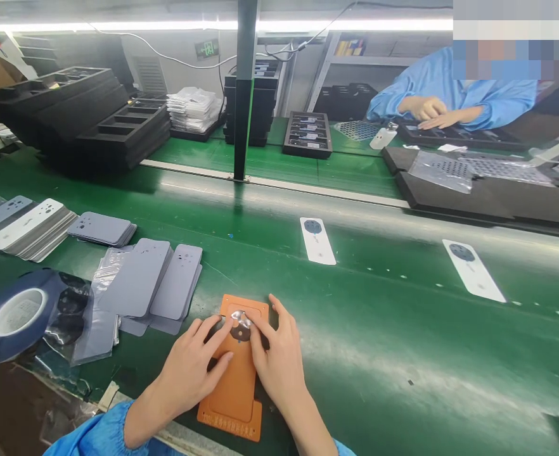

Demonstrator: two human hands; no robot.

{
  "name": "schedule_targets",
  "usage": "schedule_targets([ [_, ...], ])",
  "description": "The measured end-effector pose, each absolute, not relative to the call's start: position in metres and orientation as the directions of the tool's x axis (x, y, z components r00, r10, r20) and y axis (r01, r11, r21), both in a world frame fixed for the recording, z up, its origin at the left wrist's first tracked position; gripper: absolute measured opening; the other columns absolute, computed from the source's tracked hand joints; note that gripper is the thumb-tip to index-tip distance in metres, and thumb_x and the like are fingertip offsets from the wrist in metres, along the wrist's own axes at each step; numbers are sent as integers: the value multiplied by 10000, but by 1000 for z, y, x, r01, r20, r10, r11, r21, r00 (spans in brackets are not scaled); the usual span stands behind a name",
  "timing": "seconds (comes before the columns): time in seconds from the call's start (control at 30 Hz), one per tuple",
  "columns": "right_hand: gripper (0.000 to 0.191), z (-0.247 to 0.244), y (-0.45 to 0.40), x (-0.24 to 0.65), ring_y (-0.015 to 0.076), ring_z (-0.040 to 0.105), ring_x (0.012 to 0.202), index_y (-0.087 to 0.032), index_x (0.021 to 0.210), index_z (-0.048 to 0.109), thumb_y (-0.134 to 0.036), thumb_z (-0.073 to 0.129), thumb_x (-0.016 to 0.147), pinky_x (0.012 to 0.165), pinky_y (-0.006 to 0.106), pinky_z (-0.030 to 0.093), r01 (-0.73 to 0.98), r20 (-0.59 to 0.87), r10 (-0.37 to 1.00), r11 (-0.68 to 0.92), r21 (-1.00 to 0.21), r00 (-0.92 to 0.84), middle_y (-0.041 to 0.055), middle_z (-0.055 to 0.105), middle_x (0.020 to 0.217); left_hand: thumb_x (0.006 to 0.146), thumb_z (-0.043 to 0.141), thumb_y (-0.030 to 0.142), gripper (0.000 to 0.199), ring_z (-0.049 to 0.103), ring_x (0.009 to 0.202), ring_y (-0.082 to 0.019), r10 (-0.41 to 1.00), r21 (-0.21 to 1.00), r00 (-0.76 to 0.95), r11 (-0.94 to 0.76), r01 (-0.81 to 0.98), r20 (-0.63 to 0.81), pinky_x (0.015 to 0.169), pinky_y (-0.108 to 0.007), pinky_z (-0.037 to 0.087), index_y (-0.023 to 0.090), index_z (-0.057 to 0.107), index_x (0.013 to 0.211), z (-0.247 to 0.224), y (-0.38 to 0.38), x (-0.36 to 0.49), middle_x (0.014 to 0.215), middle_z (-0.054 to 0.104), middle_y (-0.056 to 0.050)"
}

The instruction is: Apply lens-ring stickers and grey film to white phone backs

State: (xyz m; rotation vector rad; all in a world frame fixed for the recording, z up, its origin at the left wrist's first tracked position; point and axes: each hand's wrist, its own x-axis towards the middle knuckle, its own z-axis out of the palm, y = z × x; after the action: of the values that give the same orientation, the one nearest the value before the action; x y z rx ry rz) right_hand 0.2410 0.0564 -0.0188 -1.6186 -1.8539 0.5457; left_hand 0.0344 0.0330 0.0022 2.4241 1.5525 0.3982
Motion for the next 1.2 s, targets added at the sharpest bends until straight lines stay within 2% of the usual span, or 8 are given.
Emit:
schedule_targets([
  [0.17,351,-21,57,252,337,351,1501,-382,1279,719,-368,456,1046,1146,614,420,685,14,996,70,-726,-87,63,337,1647,986,571,314,554,597,1042,-304,902,318,420,-430,845,104,827,-443,591,219,470,1523,3,32,31,1373,611,-125],
  [0.6,311,-21,60,257,329,398,1482,-371,1215,768,-347,526,1020,1158,617,415,639,23,996,73,-765,-86,60,423,1616,994,568,327,556,592,1059,-298,887,306,449,-461,833,112,855,-431,583,236,463,1532,1,30,25,1418,601,-109],
  [0.87,386,-20,57,253,316,345,1517,-367,1292,720,-331,417,1055,1185,612,380,650,20,994,89,-755,-112,66,358,1656,996,519,297,580,582,1039,-306,887,276,447,-461,843,116,822,-437,577,224,420,1563,4,31,29,1388,606,-126],
  [1.0,377,-20,56,252,308,360,1511,-391,1300,707,-356,419,1059,1179,590,398,652,32,995,88,-753,-98,43,367,1653,999,506,304,579,581,1016,-290,889,285,439,-457,842,129,822,-416,569,233,416,1567,3,30,30,1388,604,-122],
  [1.2,344,-23,56,249,327,399,1488,-372,1283,720,-398,477,1041,1179,587,397,634,86,992,129,-763,-97,59,387,1637,995,531,310,600,578,1039,-299,897,300,426,-441,846,117,832,-416,557,248,398,1577,1,29,30,1406,595,-112],
])
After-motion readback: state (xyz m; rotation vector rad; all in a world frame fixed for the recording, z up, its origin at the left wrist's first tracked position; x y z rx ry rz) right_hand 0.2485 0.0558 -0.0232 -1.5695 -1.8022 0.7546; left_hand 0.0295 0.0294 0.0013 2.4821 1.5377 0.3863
